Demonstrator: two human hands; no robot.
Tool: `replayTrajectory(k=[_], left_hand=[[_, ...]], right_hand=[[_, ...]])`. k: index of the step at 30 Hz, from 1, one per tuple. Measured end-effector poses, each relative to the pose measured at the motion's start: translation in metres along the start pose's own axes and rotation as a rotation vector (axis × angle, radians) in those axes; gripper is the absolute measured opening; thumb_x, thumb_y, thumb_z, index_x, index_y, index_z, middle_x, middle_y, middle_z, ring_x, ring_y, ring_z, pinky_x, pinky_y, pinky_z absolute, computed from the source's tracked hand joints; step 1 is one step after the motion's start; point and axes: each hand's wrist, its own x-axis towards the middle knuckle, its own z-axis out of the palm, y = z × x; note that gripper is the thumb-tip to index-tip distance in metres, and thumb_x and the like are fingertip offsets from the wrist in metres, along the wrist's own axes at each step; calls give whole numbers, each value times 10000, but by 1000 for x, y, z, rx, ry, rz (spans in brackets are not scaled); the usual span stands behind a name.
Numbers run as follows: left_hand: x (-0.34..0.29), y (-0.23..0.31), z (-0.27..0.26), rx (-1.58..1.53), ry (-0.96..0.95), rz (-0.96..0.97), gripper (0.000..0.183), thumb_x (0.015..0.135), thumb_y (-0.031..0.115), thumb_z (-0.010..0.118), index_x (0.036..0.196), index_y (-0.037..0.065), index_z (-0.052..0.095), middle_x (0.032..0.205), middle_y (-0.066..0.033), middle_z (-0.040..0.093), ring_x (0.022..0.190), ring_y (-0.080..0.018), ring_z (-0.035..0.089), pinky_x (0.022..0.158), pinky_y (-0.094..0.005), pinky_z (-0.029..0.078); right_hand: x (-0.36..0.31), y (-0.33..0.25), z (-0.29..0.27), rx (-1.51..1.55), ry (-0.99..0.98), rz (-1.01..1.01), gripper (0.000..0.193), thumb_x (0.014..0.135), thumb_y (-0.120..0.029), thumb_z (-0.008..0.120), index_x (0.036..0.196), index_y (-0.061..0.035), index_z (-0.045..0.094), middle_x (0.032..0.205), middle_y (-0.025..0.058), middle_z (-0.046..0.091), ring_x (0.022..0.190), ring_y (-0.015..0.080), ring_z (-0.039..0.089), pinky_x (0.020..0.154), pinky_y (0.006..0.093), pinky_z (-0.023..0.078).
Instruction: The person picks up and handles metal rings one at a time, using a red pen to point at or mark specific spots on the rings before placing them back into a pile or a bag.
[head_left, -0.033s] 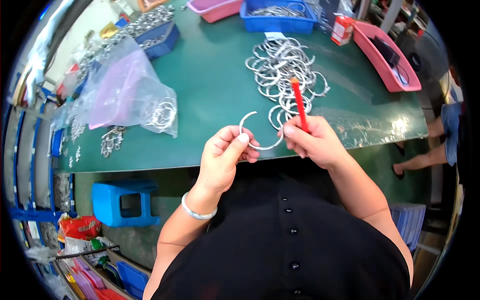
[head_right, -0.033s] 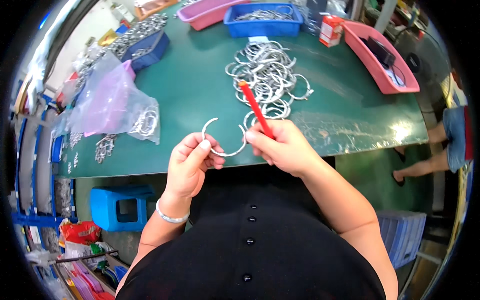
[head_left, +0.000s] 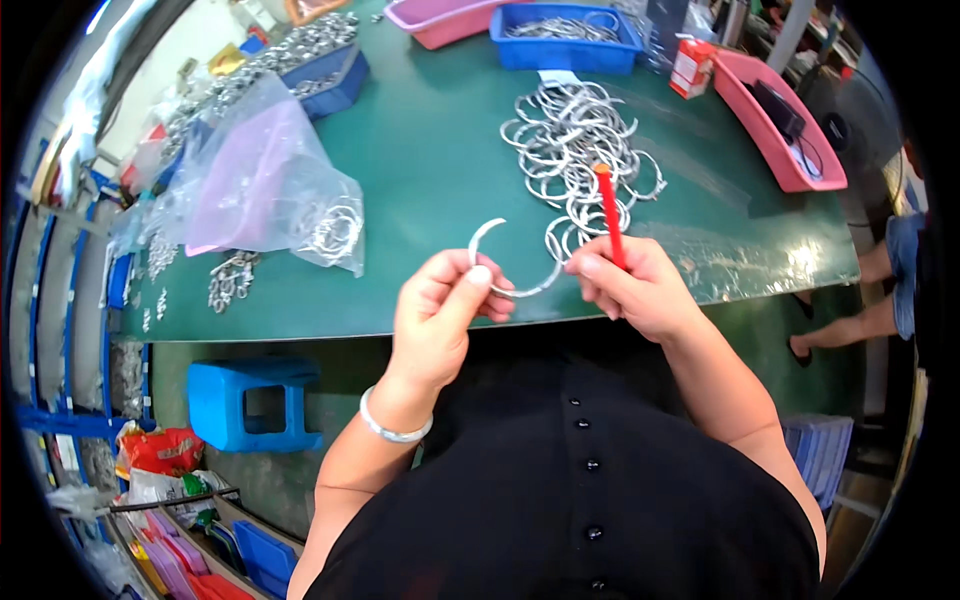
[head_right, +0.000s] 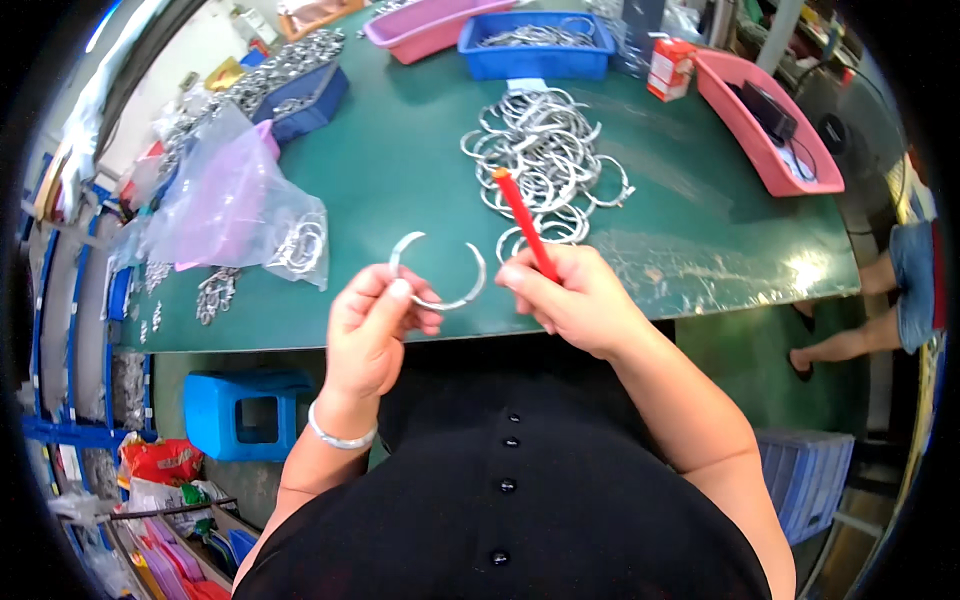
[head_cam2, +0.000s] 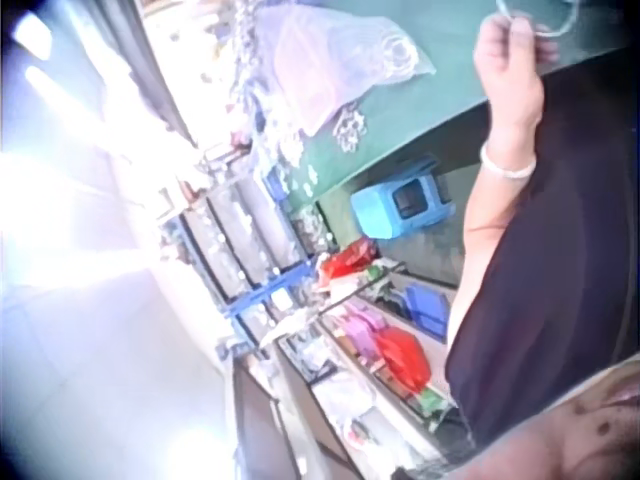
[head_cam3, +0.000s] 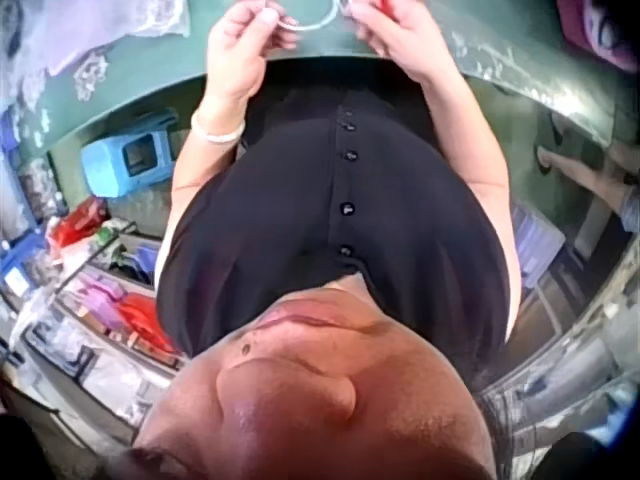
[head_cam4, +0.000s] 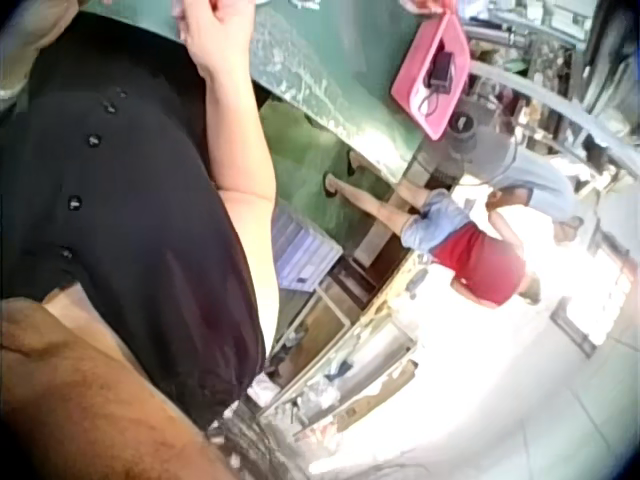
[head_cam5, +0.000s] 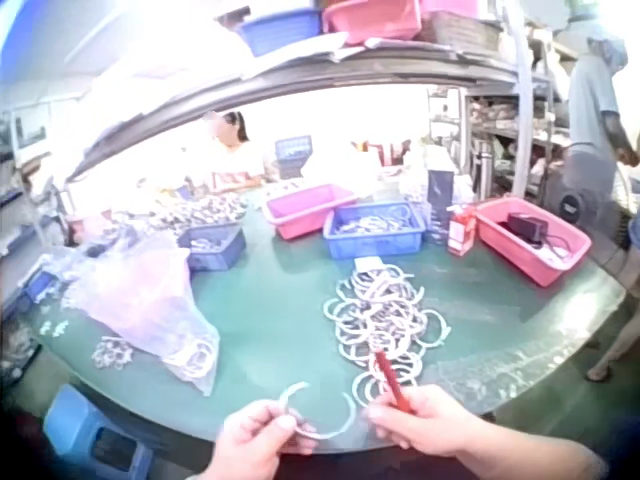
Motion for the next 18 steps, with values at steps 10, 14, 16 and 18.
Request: replayTrajectory(k=[10, 14, 16, 18], left_hand=[[46, 171, -105, 1296, 636, 1077, 119, 830, 60, 542, 899, -30, 575, 814, -84, 609, 730, -144, 572, 665, -251, 453], [62, 182, -140, 1652, 546, 910, 128, 818, 102, 543, 894, 7, 584, 817, -134, 597, 736, -258, 583, 661, -298, 450], [67, 179, -147, 1756, 485, 689, 157, 817, 121, 541, 913, 4, 584, 838, -146, 600, 756, -272, 587, 675, -317, 452], [65, 181, -152, 1744, 462, 696, 166, 818, 118, 539, 928, 4, 587, 845, -149, 602, 758, -272, 587, 679, -317, 453]], right_hand=[[-1, -1, -13, 67, 55, -71, 172, 849, -185, 545, 853, -22, 603, 618, 1, 527, 460, 25, 402, 420, 164, 325], [-4, -1, -15, 83, 71, -80, 170, 851, -174, 541, 853, -16, 602, 616, 3, 525, 457, 26, 403, 417, 163, 321], [-6, 0, -17, 84, 93, -73, 169, 850, -172, 541, 851, -14, 601, 613, 4, 524, 452, 28, 403, 414, 164, 319], [-6, -2, -17, 65, 85, -93, 164, 848, -167, 542, 837, -14, 598, 607, 2, 523, 442, 33, 403, 409, 167, 313]])
